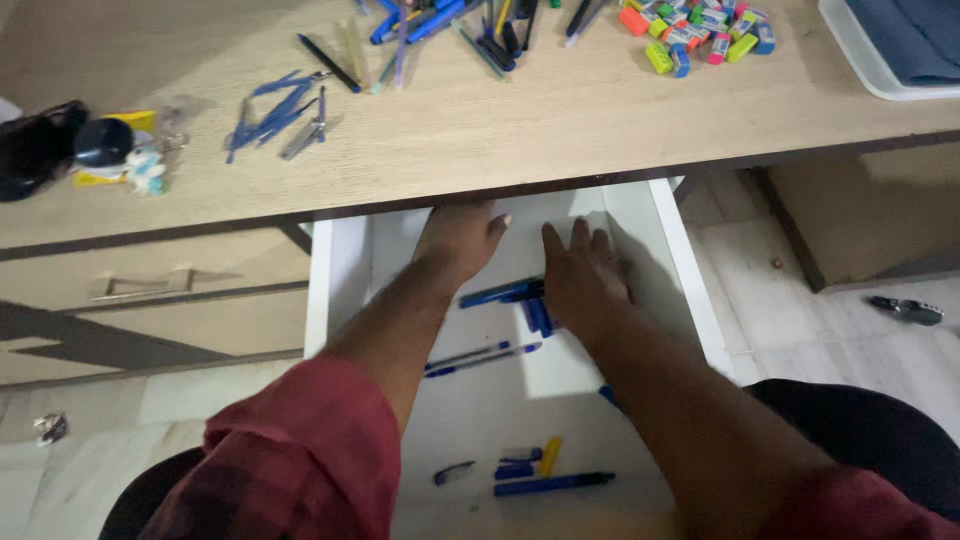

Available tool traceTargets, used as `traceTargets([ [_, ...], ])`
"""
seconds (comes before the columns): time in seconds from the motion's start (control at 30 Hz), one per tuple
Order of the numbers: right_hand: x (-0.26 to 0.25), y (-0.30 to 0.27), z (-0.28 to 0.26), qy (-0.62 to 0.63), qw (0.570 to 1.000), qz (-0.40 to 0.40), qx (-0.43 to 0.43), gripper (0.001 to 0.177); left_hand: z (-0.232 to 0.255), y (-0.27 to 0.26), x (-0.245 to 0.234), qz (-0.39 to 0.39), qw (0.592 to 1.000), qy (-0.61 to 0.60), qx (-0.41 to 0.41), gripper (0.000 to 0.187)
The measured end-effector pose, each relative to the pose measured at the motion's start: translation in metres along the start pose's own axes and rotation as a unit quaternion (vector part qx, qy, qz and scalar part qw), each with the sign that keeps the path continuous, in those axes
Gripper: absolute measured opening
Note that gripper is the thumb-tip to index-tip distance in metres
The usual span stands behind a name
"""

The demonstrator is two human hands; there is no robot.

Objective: The person sits on the floor in front of a desk and transfers pens and highlighters from an open drawer to the desk surface. They pick up items one by one or in small groups and place them on the desk, gradually clearing the drawer.

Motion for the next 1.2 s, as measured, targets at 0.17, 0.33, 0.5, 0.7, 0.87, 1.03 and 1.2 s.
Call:
traceTargets([
  [0.17,0.008,0.010,0.018,0.049,0.996,0.072,0.010,0.087,0.040,0.031,0.047,-0.100,0.993,-0.016,0.055,0.056],
  [0.33,0.013,0.016,0.029,0.058,0.990,0.127,0.017,0.073,0.079,0.052,0.072,-0.123,0.987,-0.061,0.084,0.050],
  [0.5,0.017,0.023,0.031,-0.019,0.987,0.158,-0.024,0.079,0.088,0.030,0.076,-0.145,0.974,0.094,0.146,0.057],
  [0.7,0.010,0.007,0.025,0.018,1.000,0.019,0.011,0.060,0.082,-0.015,0.053,-0.180,0.975,-0.009,0.133,0.065],
  [0.87,0.007,0.003,0.024,0.067,0.998,0.014,-0.016,0.047,0.072,-0.042,0.029,-0.172,0.977,-0.032,0.120,0.073],
  [1.03,0.032,0.012,0.001,0.082,0.989,-0.041,-0.119,0.039,0.055,-0.083,-0.008,-0.261,0.960,-0.103,0.016,0.058],
  [1.2,0.033,0.001,-0.014,0.164,0.972,-0.084,-0.144,0.025,0.032,-0.103,-0.031,-0.193,0.972,-0.113,0.071,0.041],
])
Point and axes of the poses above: each hand's wrist, its own y-axis towards the middle knuckle, its own x-axis out of the palm, z = x × y, the point moved 8 cm from there along y, towards the middle knuckle, and after that the axes turned 11 degrees about -x, right-handed, at the moved point
